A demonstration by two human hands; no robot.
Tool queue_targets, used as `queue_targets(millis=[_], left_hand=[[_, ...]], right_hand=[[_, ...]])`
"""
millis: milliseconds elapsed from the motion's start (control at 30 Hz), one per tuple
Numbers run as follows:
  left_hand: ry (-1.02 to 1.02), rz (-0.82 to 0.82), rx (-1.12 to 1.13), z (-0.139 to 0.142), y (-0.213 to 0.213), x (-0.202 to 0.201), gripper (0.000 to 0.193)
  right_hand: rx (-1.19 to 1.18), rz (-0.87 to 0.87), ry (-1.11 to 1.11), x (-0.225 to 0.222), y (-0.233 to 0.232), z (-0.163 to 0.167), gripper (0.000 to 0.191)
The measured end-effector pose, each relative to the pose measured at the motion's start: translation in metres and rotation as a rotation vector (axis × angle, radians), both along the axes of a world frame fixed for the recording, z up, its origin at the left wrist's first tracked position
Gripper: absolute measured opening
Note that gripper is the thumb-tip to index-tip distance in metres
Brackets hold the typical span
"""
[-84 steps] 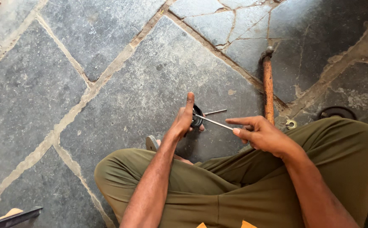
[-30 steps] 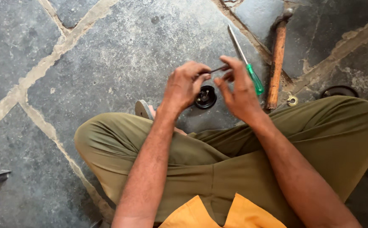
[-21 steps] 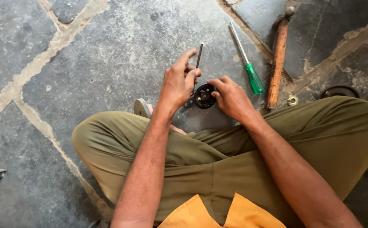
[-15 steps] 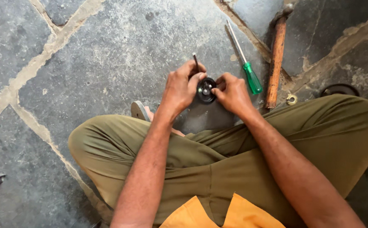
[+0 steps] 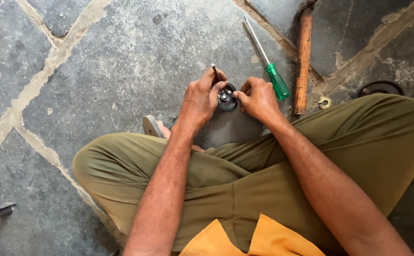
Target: The person sits on a stone floor and uses a hammer and screwdriver to work on a small black lock mechanism. They repeatedly tap a pin or screw into the lock with the hammer and then use the screwdriver to adjust internal components.
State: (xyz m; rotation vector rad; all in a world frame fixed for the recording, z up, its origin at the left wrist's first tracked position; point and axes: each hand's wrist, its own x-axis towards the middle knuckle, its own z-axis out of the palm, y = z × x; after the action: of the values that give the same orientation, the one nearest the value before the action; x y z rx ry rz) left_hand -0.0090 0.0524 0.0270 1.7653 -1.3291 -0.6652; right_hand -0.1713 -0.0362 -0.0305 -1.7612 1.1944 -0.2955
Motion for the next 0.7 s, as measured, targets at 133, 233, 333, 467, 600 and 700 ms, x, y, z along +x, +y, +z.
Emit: queue_targets(millis=[133, 233, 333, 467, 600, 700], left_hand=[[-0.071, -0.051, 0.043, 0.001, -0.001, -0.004, 0.014], [-0.13, -0.089, 0.015, 0.002, -0.001, -0.007, 0.014], [-0.122, -0.128, -0.052, 0.004, 0.0, -0.009, 0.015], [-0.108, -0.164, -0.043, 0.01, 0.0, -0.01, 0.013], [-0.027, -0.115, -0.045, 0.014, -0.002, -0.009, 0.01], [-0.043, -0.115, -0.055, 0.013, -0.004, -0.009, 0.011]], right_hand=[[-0.03, 0.015, 0.009, -0.001, 0.001, 0.0, 0.023], [-0.032, 0.015, 0.006, -0.002, 0.002, 0.001, 0.022], [-0.045, 0.025, 0.002, -0.003, 0.002, 0.0, 0.022], [-0.091, 0.048, 0.0, -0.003, 0.001, -0.004, 0.022], [-0.121, 0.035, 0.004, -0.005, 0.0, -0.01, 0.023], [-0.23, 0.045, 0.007, -0.006, 0.0, -0.013, 0.024]])
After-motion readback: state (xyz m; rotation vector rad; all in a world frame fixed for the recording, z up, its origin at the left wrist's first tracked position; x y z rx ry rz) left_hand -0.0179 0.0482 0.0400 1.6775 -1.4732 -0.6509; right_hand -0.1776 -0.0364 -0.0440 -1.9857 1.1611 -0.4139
